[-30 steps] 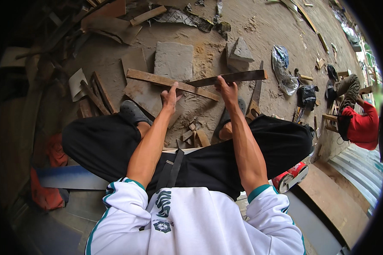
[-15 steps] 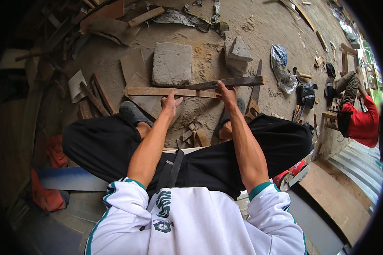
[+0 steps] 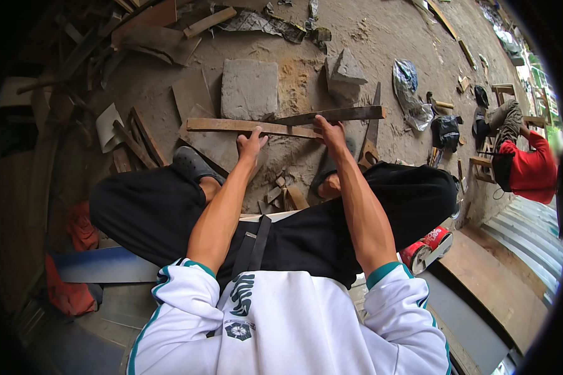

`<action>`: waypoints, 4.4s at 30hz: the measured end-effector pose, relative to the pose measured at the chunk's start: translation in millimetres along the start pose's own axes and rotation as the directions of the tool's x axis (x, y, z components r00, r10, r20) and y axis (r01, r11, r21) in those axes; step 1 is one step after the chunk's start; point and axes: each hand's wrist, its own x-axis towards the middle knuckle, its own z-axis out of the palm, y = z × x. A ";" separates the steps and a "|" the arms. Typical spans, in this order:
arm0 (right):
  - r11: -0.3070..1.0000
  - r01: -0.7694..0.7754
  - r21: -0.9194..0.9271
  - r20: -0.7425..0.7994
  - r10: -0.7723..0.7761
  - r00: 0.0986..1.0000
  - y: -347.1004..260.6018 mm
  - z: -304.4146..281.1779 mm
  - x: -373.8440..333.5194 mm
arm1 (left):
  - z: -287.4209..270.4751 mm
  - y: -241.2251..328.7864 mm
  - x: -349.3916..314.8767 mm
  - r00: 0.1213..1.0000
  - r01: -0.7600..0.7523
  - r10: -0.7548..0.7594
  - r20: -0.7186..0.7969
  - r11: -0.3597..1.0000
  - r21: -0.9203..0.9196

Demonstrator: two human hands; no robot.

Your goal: The person sits on the floor and sorts through various pieces of wood and debris. They pick up, inspect, and place down several wooden planks and blocks, occasionally stacking them.

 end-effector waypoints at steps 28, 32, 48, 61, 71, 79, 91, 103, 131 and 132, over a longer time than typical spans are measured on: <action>0.886 0.203 -0.416 -0.115 -0.273 0.955 -1.6 10.4 3.5 | 13.0 16.2 -14.0 0.985 -0.142 0.135 -0.109 0.988 -0.059; 0.880 0.221 -0.420 -0.131 -0.300 0.945 14.1 8.9 10.3 | 12.3 19.1 -15.8 0.988 -0.068 0.070 -0.136 0.998 0.020; 0.829 0.271 -0.489 -0.119 -0.371 0.921 30.9 3.4 26.0 | -8.2 32.6 -10.8 1.000 -0.013 0.011 0.027 0.997 0.073; 0.888 0.268 -0.373 -0.160 -0.346 0.925 9.9 18.8 7.5 | -28.0 35.7 -5.9 1.000 0.027 -0.028 -0.003 0.993 -0.113; 0.852 0.343 -0.395 -0.155 -0.430 0.889 -23.5 32.1 -19.2 | -35.6 24.5 3.2 0.999 0.018 -0.020 -0.041 0.998 -0.054; 0.814 0.395 -0.425 -0.140 -0.490 0.860 -23.4 34.2 -19.0 | -35.8 25.0 0.7 1.000 0.004 -0.004 -0.006 0.999 -0.046; 0.915 0.356 -0.189 -0.094 -0.378 0.921 15.3 17.6 19.1 | -37.0 25.0 2.6 0.999 0.036 -0.037 -0.003 0.997 -0.072; 0.927 0.262 -0.269 -0.087 -0.294 0.952 14.1 14.9 17.7 | -33.2 28.8 -2.9 0.998 0.050 -0.052 -0.045 0.998 -0.031; 0.935 0.312 -0.167 -0.028 -0.320 0.947 24.6 21.6 18.2 | -28.5 25.9 -2.8 0.999 -0.027 0.028 -0.037 0.999 0.022; 0.935 0.307 -0.178 -0.022 -0.316 0.949 23.7 20.8 18.9 | -28.6 23.9 -1.9 0.998 -0.037 0.037 -0.044 0.999 0.005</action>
